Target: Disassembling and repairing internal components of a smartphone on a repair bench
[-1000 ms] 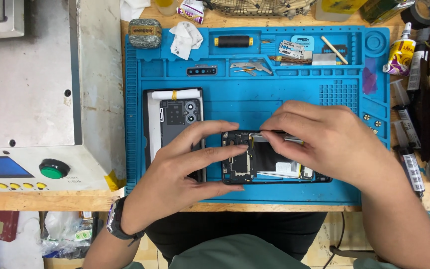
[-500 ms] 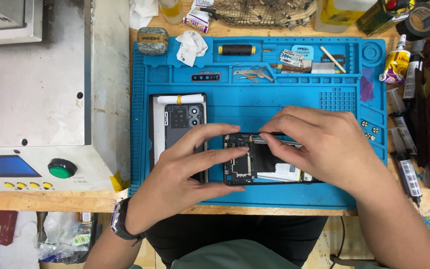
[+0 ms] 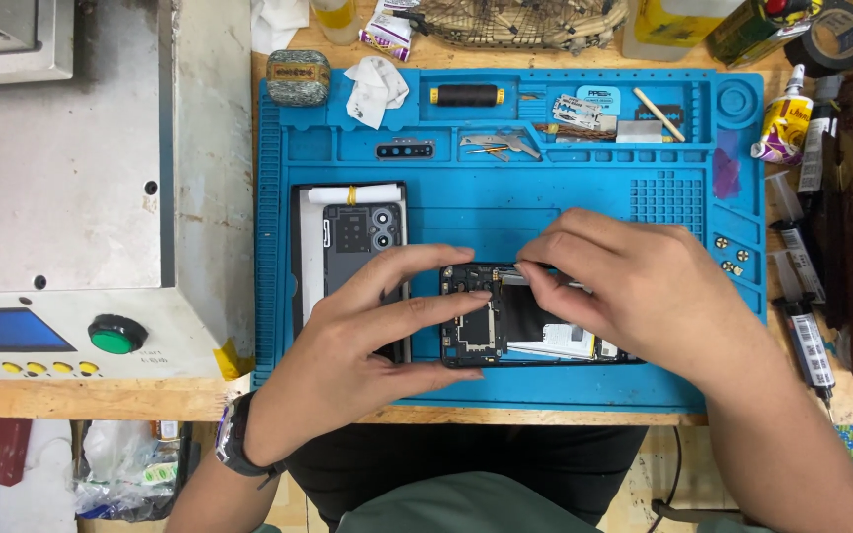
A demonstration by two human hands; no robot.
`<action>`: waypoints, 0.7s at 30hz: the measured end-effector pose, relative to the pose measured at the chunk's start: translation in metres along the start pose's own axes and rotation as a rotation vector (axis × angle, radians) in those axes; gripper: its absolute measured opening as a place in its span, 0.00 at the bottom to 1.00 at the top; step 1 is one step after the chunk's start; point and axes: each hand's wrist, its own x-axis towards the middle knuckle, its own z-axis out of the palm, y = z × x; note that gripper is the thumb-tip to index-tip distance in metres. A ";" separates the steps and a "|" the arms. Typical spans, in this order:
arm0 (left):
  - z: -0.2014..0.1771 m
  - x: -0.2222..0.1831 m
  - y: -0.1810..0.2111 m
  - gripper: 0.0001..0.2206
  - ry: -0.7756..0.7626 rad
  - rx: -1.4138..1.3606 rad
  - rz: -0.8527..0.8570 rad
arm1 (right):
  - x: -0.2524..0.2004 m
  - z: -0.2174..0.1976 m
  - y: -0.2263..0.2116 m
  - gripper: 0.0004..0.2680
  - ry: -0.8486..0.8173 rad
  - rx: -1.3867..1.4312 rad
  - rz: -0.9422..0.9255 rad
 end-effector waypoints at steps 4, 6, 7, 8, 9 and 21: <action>0.000 -0.001 0.000 0.20 0.015 -0.048 -0.041 | 0.004 -0.010 0.001 0.03 -0.039 0.273 0.022; -0.001 -0.001 0.000 0.20 0.022 -0.033 -0.051 | 0.005 -0.014 0.000 0.04 -0.047 0.305 0.054; -0.001 -0.001 -0.001 0.20 0.029 -0.016 -0.061 | 0.006 -0.016 0.000 0.05 -0.055 0.338 0.085; -0.001 -0.001 0.000 0.20 0.028 -0.016 -0.061 | 0.005 -0.016 0.001 0.05 -0.055 0.338 0.085; -0.001 0.000 0.000 0.20 0.029 -0.027 -0.065 | 0.005 -0.016 0.002 0.05 -0.047 0.325 0.086; -0.002 -0.002 -0.005 0.22 0.023 -0.018 -0.075 | 0.003 -0.019 0.008 0.05 -0.089 0.300 0.105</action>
